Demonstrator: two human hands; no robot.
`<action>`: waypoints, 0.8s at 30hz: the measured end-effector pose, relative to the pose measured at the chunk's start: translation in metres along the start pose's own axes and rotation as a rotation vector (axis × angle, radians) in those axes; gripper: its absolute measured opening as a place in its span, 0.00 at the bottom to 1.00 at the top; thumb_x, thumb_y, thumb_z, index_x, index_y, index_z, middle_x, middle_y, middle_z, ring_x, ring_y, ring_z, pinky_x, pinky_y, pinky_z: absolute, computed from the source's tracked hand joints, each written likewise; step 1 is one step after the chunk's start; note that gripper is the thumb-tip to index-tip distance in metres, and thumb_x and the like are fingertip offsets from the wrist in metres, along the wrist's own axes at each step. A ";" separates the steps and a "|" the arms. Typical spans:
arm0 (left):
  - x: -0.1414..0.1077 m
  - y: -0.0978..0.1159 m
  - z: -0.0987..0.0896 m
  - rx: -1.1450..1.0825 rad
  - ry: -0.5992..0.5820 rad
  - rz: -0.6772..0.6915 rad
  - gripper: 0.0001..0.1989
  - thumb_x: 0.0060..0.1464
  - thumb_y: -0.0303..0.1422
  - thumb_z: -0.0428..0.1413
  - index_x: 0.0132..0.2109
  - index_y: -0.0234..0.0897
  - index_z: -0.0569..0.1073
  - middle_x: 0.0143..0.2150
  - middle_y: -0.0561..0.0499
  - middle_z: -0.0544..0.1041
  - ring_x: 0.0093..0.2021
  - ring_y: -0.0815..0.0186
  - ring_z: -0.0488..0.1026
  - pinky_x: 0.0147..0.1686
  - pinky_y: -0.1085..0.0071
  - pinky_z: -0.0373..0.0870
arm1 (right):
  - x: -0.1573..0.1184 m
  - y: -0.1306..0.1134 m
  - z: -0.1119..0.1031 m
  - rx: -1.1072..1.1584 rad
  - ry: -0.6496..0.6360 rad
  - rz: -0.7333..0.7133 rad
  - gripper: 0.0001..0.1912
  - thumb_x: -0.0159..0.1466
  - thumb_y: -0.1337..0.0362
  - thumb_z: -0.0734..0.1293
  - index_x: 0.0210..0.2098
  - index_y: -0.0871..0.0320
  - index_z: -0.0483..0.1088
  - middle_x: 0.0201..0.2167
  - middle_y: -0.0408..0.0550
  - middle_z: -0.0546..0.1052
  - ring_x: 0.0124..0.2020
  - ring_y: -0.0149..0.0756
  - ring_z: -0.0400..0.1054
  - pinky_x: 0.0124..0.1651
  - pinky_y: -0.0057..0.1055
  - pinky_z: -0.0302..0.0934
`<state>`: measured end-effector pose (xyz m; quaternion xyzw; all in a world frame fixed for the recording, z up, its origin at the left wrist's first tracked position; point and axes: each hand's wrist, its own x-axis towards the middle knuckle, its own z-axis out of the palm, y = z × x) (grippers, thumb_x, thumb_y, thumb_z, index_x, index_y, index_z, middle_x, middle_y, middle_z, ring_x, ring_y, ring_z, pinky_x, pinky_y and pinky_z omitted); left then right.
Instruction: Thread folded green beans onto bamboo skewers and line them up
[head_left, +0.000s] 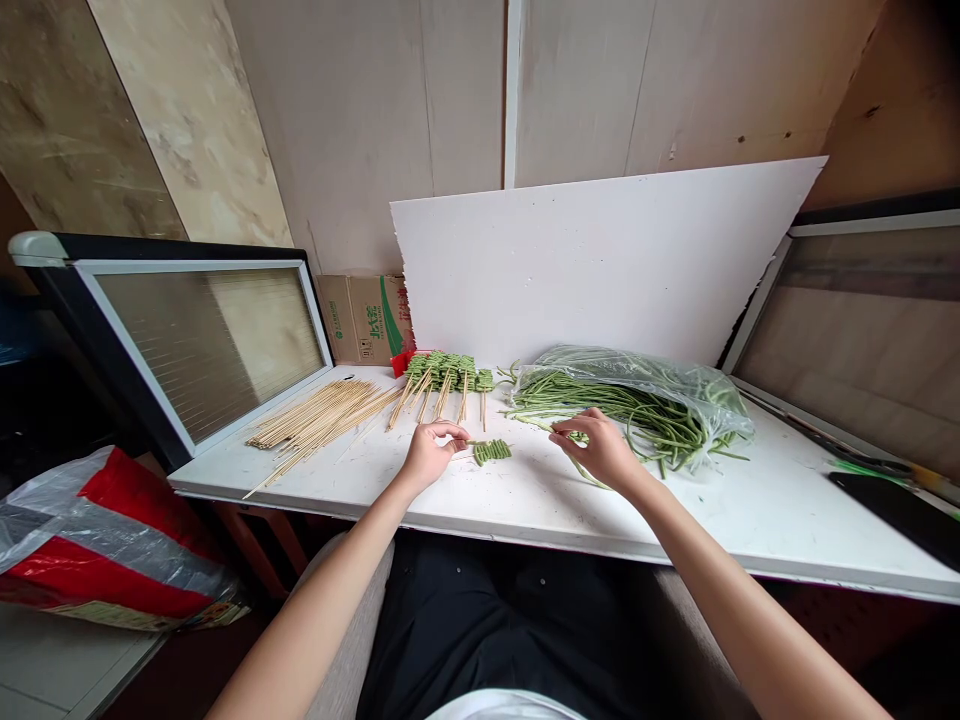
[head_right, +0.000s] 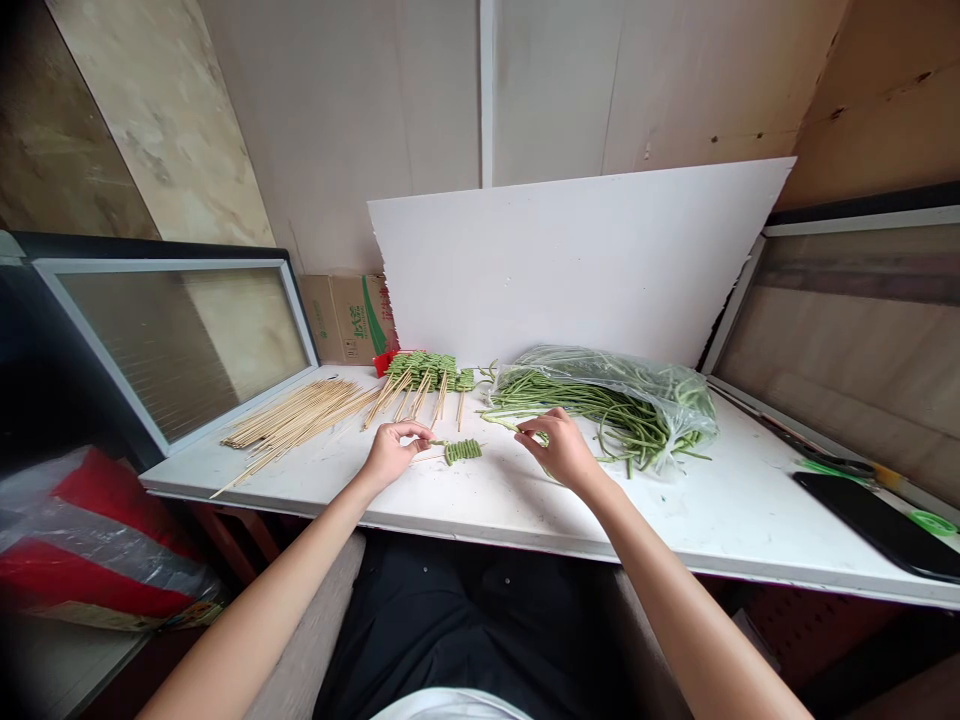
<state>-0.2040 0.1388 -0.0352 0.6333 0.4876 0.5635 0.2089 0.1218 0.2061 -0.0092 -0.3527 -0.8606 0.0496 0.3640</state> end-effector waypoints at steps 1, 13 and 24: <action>0.000 -0.001 0.000 0.002 -0.001 -0.004 0.04 0.50 0.34 0.68 0.33 0.39 0.85 0.37 0.44 0.85 0.42 0.55 0.79 0.48 0.59 0.72 | 0.000 0.000 0.000 0.000 -0.003 0.004 0.23 0.71 0.45 0.65 0.45 0.55 0.83 0.38 0.55 0.85 0.45 0.55 0.72 0.47 0.48 0.68; -0.004 0.002 0.005 0.139 -0.012 -0.002 0.05 0.55 0.34 0.66 0.39 0.41 0.85 0.41 0.45 0.85 0.44 0.55 0.78 0.50 0.58 0.69 | -0.006 0.025 0.010 -0.280 0.022 -0.068 0.17 0.72 0.53 0.65 0.41 0.54 0.83 0.35 0.56 0.84 0.45 0.55 0.70 0.46 0.46 0.64; -0.014 0.015 0.021 0.403 -0.089 0.257 0.04 0.60 0.31 0.64 0.39 0.44 0.85 0.40 0.47 0.85 0.48 0.53 0.74 0.53 0.55 0.64 | -0.005 0.000 0.014 -0.178 0.001 -0.122 0.21 0.70 0.49 0.70 0.56 0.54 0.78 0.47 0.57 0.82 0.50 0.55 0.69 0.52 0.50 0.66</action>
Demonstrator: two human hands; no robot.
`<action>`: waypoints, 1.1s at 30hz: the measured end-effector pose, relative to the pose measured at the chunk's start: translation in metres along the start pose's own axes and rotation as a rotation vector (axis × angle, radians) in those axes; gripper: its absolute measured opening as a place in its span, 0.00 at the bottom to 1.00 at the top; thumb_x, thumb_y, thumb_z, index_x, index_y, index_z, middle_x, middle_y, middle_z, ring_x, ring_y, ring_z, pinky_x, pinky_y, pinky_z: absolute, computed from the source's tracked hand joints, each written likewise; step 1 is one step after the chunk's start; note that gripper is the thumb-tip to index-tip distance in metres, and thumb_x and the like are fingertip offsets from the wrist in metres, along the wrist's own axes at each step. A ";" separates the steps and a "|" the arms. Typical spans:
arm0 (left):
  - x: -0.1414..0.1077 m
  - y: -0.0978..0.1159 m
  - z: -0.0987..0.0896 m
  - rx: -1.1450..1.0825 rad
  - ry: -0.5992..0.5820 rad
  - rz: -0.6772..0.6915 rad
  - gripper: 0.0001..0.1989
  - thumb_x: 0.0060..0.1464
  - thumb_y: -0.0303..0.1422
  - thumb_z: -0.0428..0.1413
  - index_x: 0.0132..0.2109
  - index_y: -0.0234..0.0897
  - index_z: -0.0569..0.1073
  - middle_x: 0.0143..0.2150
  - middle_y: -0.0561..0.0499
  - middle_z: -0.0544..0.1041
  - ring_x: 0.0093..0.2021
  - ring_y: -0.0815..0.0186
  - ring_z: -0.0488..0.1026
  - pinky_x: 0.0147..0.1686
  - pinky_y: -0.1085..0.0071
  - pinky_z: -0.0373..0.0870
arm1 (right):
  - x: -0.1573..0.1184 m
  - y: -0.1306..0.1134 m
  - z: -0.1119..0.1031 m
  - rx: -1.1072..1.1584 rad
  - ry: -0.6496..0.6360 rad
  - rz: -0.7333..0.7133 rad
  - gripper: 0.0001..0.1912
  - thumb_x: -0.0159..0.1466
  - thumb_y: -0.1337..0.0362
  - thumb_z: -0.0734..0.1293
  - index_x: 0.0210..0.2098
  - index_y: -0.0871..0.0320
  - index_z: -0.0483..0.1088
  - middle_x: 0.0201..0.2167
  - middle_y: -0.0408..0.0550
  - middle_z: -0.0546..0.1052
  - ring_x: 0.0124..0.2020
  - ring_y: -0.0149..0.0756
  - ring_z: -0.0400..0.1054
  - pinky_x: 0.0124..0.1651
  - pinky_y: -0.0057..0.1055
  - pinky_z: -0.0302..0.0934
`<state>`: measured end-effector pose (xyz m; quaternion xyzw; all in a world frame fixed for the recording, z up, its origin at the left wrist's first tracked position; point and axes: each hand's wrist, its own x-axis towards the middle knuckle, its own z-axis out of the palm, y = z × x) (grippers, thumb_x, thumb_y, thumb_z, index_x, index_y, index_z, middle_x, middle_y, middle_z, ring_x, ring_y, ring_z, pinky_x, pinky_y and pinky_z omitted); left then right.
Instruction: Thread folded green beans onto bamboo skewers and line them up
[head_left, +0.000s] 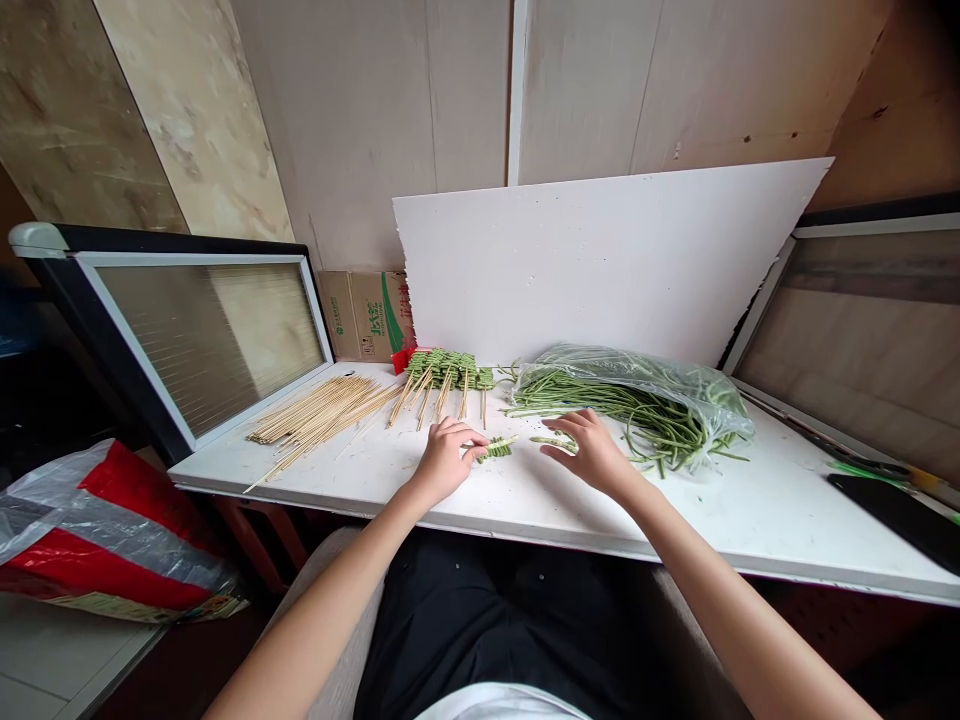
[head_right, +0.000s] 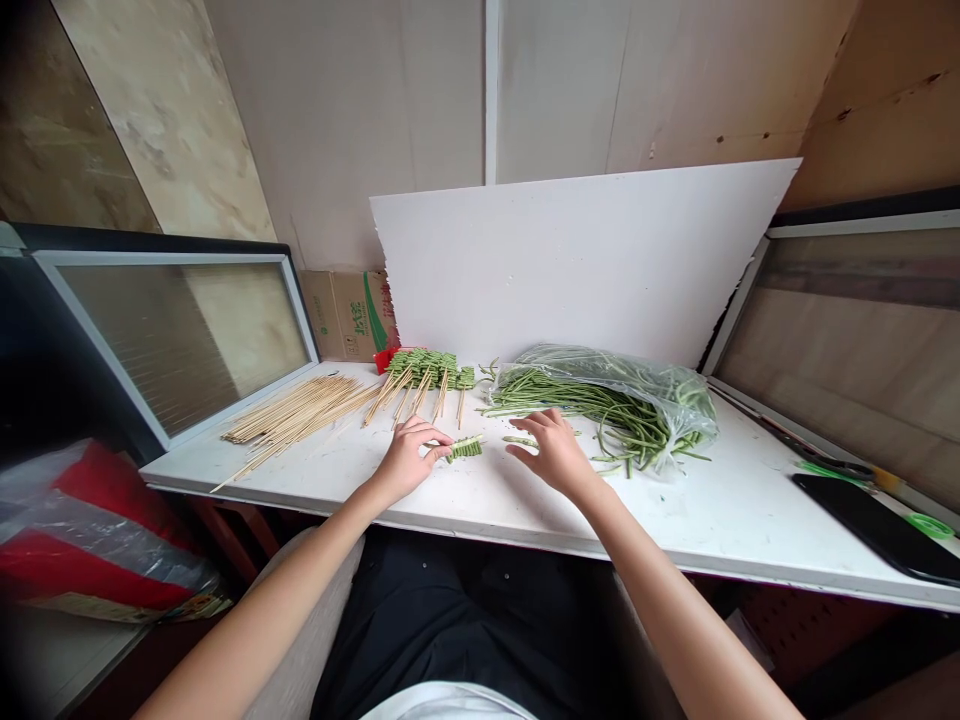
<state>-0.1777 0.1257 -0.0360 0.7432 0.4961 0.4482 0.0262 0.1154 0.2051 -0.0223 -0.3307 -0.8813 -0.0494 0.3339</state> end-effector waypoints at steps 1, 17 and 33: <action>-0.001 0.003 0.001 0.008 -0.017 0.020 0.04 0.61 0.30 0.64 0.40 0.44 0.85 0.40 0.46 0.85 0.48 0.52 0.74 0.53 0.54 0.63 | 0.003 -0.012 -0.002 0.050 0.030 -0.036 0.22 0.70 0.50 0.70 0.58 0.53 0.77 0.49 0.57 0.81 0.51 0.55 0.69 0.54 0.50 0.66; -0.010 0.023 0.019 -0.004 -0.110 0.084 0.06 0.65 0.33 0.61 0.45 0.43 0.84 0.41 0.46 0.85 0.49 0.54 0.74 0.53 0.55 0.63 | 0.001 -0.064 0.008 0.191 -0.007 -0.169 0.09 0.73 0.57 0.68 0.45 0.50 0.82 0.35 0.53 0.81 0.53 0.53 0.68 0.54 0.49 0.64; -0.007 0.026 0.014 -0.492 -0.168 -0.110 0.09 0.60 0.30 0.61 0.32 0.38 0.86 0.34 0.45 0.83 0.40 0.59 0.79 0.46 0.64 0.74 | 0.001 -0.070 0.000 0.706 -0.106 0.018 0.17 0.71 0.47 0.69 0.39 0.53 0.81 0.41 0.54 0.80 0.51 0.48 0.70 0.57 0.45 0.66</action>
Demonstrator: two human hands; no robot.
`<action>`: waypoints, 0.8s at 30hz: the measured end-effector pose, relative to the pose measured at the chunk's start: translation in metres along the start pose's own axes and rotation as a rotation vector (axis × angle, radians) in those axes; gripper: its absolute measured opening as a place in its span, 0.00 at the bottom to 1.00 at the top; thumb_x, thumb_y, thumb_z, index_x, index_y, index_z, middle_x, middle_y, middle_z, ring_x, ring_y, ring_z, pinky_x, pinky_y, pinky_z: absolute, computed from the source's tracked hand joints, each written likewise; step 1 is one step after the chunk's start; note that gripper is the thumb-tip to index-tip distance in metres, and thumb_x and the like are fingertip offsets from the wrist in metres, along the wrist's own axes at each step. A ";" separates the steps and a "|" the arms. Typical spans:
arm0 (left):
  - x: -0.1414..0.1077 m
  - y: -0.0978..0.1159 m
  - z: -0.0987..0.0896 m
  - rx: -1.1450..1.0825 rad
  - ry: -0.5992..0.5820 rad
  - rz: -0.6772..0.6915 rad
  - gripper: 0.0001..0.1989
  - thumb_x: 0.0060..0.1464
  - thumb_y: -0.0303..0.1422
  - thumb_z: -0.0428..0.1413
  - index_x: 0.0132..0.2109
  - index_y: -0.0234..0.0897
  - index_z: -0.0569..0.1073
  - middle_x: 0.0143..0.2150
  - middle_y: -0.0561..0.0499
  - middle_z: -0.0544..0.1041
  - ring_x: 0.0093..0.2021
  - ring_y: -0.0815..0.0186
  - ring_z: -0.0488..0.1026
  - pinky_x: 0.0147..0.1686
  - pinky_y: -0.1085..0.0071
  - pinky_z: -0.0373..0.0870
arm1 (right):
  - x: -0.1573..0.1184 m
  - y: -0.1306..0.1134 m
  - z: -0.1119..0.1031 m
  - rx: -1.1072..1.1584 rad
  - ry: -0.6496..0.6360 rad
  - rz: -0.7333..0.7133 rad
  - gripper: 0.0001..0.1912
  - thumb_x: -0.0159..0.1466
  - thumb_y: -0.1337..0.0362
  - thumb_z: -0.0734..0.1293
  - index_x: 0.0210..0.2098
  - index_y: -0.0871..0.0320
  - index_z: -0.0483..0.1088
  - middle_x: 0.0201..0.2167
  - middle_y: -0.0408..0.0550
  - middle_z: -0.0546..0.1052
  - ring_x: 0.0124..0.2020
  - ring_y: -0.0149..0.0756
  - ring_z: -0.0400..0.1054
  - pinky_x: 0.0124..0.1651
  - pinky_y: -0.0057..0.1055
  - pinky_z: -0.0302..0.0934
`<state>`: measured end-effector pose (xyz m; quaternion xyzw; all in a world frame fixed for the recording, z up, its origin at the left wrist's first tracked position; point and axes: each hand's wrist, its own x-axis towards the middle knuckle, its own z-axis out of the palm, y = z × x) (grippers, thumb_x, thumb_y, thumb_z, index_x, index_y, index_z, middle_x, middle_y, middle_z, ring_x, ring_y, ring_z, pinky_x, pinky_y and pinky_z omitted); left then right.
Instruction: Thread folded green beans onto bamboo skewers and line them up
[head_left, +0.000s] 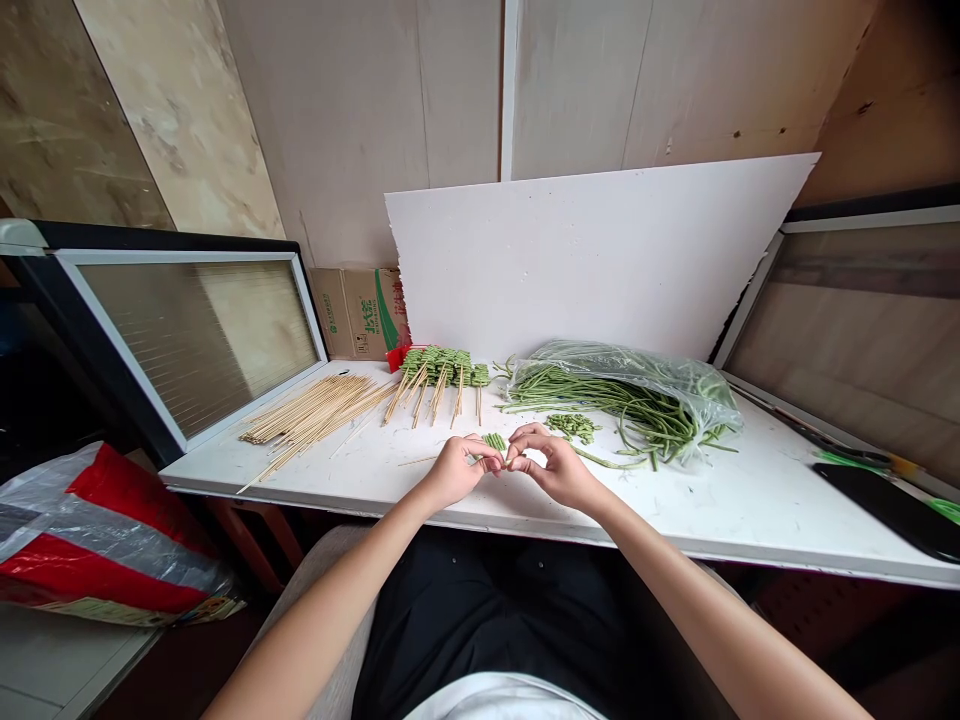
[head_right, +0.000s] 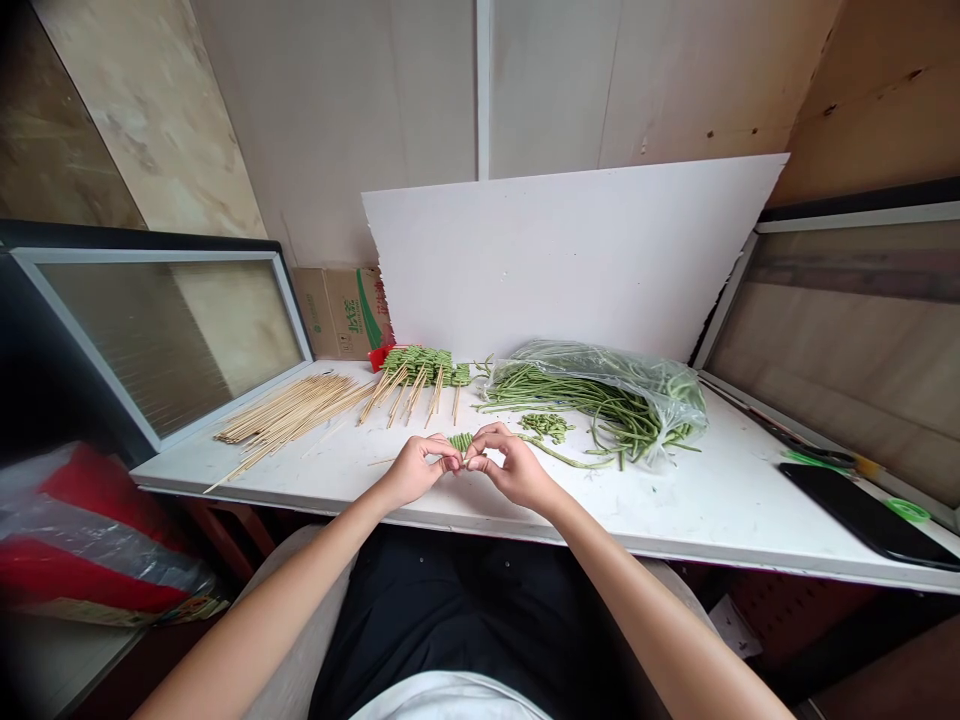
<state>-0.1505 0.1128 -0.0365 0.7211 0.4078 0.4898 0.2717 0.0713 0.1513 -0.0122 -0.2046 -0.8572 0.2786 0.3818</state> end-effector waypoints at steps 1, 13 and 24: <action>0.000 0.001 0.000 -0.009 0.001 -0.018 0.09 0.60 0.31 0.62 0.34 0.38 0.86 0.34 0.45 0.83 0.39 0.59 0.79 0.48 0.63 0.74 | 0.000 0.003 0.000 0.001 0.022 0.003 0.17 0.70 0.47 0.70 0.38 0.53 0.81 0.41 0.54 0.80 0.51 0.49 0.70 0.56 0.45 0.66; 0.002 -0.016 0.003 -0.333 0.036 -0.169 0.22 0.52 0.41 0.72 0.50 0.31 0.82 0.35 0.41 0.85 0.38 0.58 0.83 0.44 0.63 0.77 | -0.003 0.061 -0.018 -0.468 0.112 0.018 0.13 0.71 0.52 0.69 0.40 0.52 0.83 0.35 0.54 0.83 0.47 0.55 0.68 0.52 0.50 0.63; 0.003 -0.008 0.011 -0.433 0.269 -0.254 0.28 0.43 0.40 0.77 0.49 0.31 0.80 0.36 0.45 0.84 0.39 0.60 0.83 0.46 0.63 0.78 | -0.004 0.029 -0.006 -0.308 -0.009 0.025 0.13 0.70 0.50 0.71 0.45 0.49 0.82 0.40 0.51 0.84 0.49 0.51 0.70 0.53 0.46 0.65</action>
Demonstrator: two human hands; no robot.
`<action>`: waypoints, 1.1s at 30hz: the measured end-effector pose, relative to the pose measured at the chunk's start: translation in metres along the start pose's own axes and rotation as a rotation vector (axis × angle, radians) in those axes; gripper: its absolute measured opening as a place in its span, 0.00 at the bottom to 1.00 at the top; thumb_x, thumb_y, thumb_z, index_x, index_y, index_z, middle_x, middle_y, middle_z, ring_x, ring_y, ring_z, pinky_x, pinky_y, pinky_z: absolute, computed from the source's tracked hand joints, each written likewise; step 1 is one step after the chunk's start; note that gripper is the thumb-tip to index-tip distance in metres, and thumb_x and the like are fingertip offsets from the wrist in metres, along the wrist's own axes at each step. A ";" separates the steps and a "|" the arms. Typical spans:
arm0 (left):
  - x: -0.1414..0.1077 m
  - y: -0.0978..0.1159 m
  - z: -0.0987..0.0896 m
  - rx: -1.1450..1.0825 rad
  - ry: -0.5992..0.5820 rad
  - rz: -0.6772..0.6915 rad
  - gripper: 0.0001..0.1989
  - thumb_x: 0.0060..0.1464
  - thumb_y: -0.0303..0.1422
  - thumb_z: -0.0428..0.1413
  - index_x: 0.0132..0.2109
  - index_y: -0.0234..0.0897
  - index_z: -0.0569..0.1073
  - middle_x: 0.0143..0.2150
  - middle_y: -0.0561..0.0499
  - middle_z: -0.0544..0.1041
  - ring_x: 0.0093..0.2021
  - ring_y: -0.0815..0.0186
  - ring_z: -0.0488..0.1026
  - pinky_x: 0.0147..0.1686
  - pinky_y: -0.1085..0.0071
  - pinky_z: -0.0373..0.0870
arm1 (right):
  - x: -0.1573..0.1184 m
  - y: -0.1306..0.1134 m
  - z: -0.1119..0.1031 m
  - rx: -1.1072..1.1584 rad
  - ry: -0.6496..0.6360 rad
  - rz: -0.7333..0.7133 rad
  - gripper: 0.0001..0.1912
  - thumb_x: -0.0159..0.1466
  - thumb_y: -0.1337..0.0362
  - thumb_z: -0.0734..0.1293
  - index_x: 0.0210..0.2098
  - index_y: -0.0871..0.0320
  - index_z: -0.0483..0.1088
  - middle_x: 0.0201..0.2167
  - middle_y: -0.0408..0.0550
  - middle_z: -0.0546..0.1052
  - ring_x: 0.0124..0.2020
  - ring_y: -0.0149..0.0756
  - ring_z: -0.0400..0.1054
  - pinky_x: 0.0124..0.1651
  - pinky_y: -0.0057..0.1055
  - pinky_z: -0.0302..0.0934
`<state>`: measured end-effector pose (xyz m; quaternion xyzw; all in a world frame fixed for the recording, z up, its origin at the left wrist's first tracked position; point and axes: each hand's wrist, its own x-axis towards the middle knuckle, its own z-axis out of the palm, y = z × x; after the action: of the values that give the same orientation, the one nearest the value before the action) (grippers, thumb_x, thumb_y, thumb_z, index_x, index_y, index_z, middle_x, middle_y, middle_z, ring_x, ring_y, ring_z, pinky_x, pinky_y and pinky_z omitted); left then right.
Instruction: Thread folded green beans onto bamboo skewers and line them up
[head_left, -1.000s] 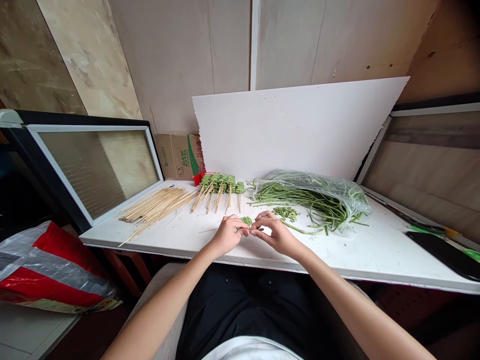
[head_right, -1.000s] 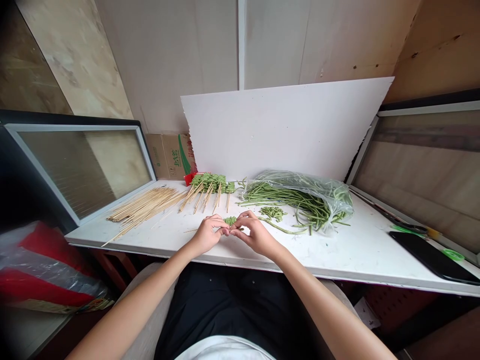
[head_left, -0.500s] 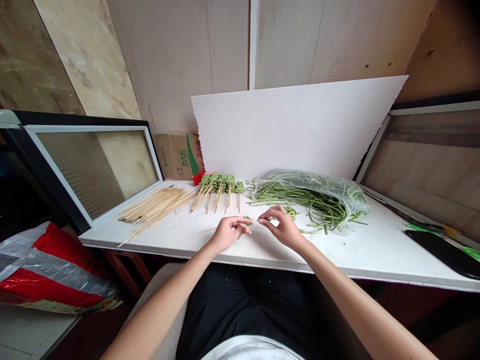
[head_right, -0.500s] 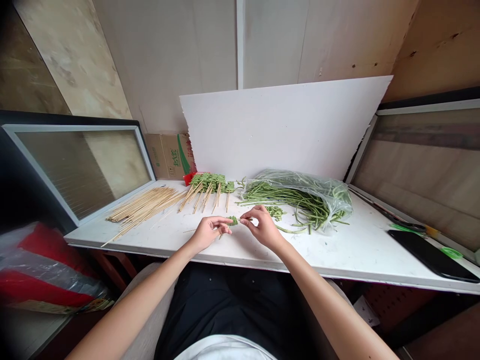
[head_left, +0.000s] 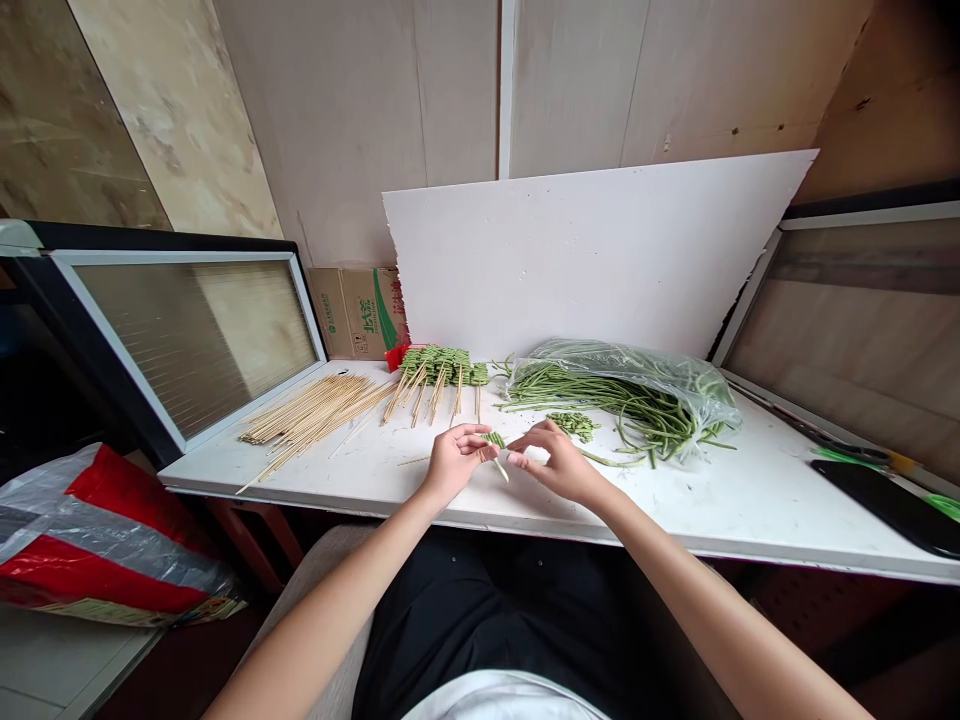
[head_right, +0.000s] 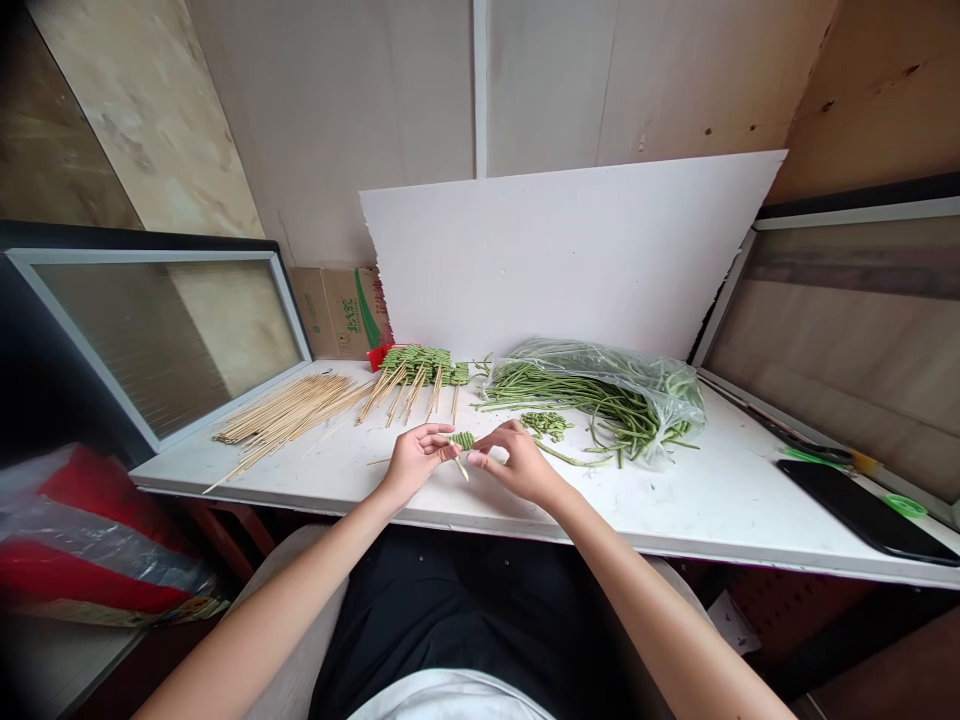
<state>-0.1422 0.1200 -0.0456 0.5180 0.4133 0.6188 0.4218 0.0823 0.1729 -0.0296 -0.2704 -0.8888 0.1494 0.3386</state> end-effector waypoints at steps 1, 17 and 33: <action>-0.001 0.000 0.001 -0.013 0.026 0.003 0.28 0.43 0.40 0.77 0.49 0.31 0.80 0.36 0.45 0.84 0.38 0.60 0.83 0.46 0.64 0.78 | 0.000 -0.008 0.000 0.062 -0.017 -0.001 0.15 0.67 0.48 0.74 0.46 0.50 0.82 0.40 0.50 0.84 0.49 0.50 0.71 0.53 0.45 0.66; -0.002 0.003 0.005 -0.179 -0.028 -0.105 0.30 0.42 0.38 0.77 0.50 0.31 0.78 0.37 0.46 0.83 0.39 0.62 0.81 0.47 0.64 0.74 | 0.002 -0.021 0.011 0.169 0.275 -0.030 0.14 0.68 0.48 0.72 0.42 0.49 0.84 0.33 0.51 0.82 0.41 0.47 0.71 0.44 0.44 0.69; -0.007 0.006 0.010 -0.048 -0.090 -0.077 0.20 0.56 0.49 0.68 0.36 0.32 0.83 0.33 0.46 0.82 0.35 0.66 0.76 0.37 0.70 0.66 | 0.005 -0.027 0.011 0.309 0.234 0.121 0.21 0.68 0.42 0.69 0.36 0.52 0.83 0.35 0.52 0.83 0.41 0.46 0.72 0.43 0.41 0.67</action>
<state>-0.1322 0.1123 -0.0402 0.5186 0.3986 0.5880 0.4757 0.0610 0.1527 -0.0228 -0.2837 -0.7919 0.2719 0.4673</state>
